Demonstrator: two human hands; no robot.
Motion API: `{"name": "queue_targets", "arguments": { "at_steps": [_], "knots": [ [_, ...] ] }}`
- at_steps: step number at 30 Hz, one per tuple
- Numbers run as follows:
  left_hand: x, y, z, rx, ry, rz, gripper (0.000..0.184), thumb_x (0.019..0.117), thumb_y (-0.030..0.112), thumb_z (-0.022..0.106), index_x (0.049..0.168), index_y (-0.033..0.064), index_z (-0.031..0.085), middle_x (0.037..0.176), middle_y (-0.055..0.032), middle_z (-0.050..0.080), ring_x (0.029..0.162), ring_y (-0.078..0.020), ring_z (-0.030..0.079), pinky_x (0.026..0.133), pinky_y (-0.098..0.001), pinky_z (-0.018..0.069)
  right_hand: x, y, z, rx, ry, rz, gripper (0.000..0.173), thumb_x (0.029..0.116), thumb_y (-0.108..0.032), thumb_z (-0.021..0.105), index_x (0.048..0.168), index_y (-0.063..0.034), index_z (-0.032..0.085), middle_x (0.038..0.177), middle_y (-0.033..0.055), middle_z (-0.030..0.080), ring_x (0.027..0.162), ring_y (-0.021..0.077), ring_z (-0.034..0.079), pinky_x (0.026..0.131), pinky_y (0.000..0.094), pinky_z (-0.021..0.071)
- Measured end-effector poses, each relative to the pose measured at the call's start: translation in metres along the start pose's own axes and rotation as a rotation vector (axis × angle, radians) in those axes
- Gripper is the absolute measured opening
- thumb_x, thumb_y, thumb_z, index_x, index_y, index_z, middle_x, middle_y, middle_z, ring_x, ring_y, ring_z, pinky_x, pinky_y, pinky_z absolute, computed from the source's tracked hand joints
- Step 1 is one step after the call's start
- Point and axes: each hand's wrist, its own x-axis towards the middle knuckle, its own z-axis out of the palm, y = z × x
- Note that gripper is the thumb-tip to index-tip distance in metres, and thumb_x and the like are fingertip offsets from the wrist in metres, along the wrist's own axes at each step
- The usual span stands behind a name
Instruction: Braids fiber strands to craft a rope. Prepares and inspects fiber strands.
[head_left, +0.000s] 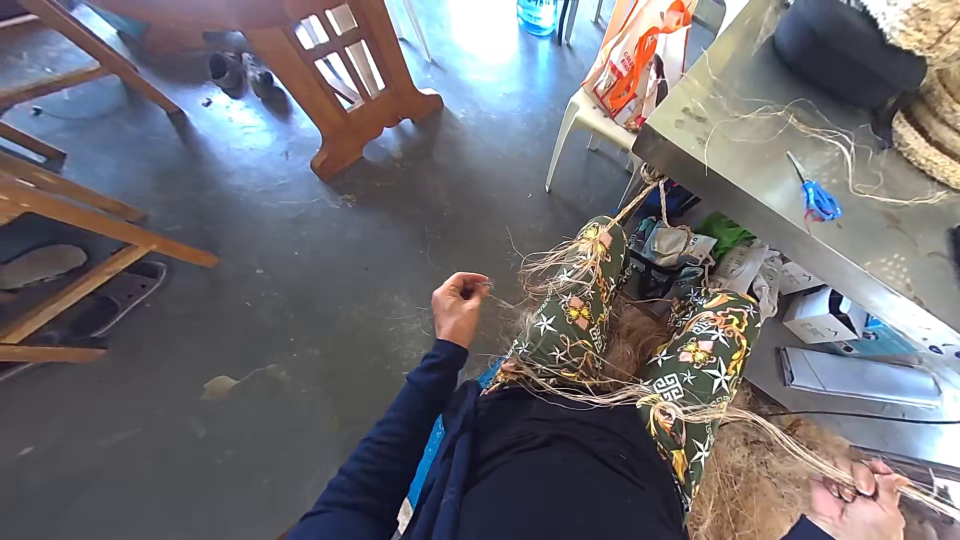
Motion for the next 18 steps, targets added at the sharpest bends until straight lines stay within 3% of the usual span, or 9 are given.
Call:
{"name": "queue_targets", "arguments": {
  "at_steps": [6,10,13,15,18],
  "knots": [
    [0.008,-0.002,-0.008,0.071,0.040,0.031,0.019,0.0922,-0.002,0.068,0.110,-0.0073,0.066,0.084,-0.0120,0.066,0.072,-0.0137,0.060,0.072,-0.0330,0.0522,0.008,-0.001,-0.001,-0.057,0.036,-0.007,0.049,0.1147,-0.030,0.018,0.087,-0.0173,0.056,0.051,-0.0139,0.048,0.038,-0.0023,0.041,0.039,0.0126,0.0374],
    [0.015,-0.006,-0.016,0.106,-0.103,-0.041,0.014,0.0955,0.005,0.069,0.107,-0.0036,0.070,0.087,-0.0130,0.068,0.074,-0.0169,0.063,0.074,-0.0381,0.0543,0.011,-0.004,0.003,-0.037,0.031,-0.027,0.048,0.1148,-0.031,0.019,0.088,-0.0174,0.056,0.052,-0.0141,0.049,0.038,-0.0023,0.041,0.038,0.0127,0.0377],
    [0.014,-0.001,-0.019,0.305,-0.185,-0.072,0.018,0.1011,0.009,0.063,0.112,0.0005,0.075,0.110,-0.0205,0.071,0.096,-0.0322,0.068,0.090,-0.0530,0.0525,0.006,-0.001,0.009,-0.069,0.016,-0.017,0.046,0.1148,-0.031,0.020,0.090,-0.0178,0.056,0.052,-0.0140,0.050,0.038,-0.0027,0.042,0.038,0.0124,0.0381],
    [0.005,0.010,-0.016,0.374,-0.121,0.027,0.018,0.0998,0.006,0.064,0.111,-0.0007,0.075,0.119,-0.0235,0.068,0.100,-0.0363,0.068,0.091,-0.0549,0.0540,0.003,0.001,0.011,-0.073,0.017,-0.005,0.046,0.1147,-0.031,0.020,0.090,-0.0183,0.057,0.052,-0.0140,0.050,0.038,-0.0029,0.042,0.039,0.0122,0.0377],
    [-0.013,0.031,-0.008,0.352,-0.102,0.232,0.021,0.0958,0.016,0.071,0.094,-0.0050,0.073,0.095,-0.0225,0.069,0.084,-0.0360,0.069,0.077,-0.0572,0.0555,0.001,0.004,0.011,-0.067,0.030,-0.002,0.046,0.1148,-0.030,0.020,0.090,-0.0183,0.057,0.053,-0.0145,0.049,0.038,-0.0031,0.041,0.039,0.0122,0.0375]
  ]
}}
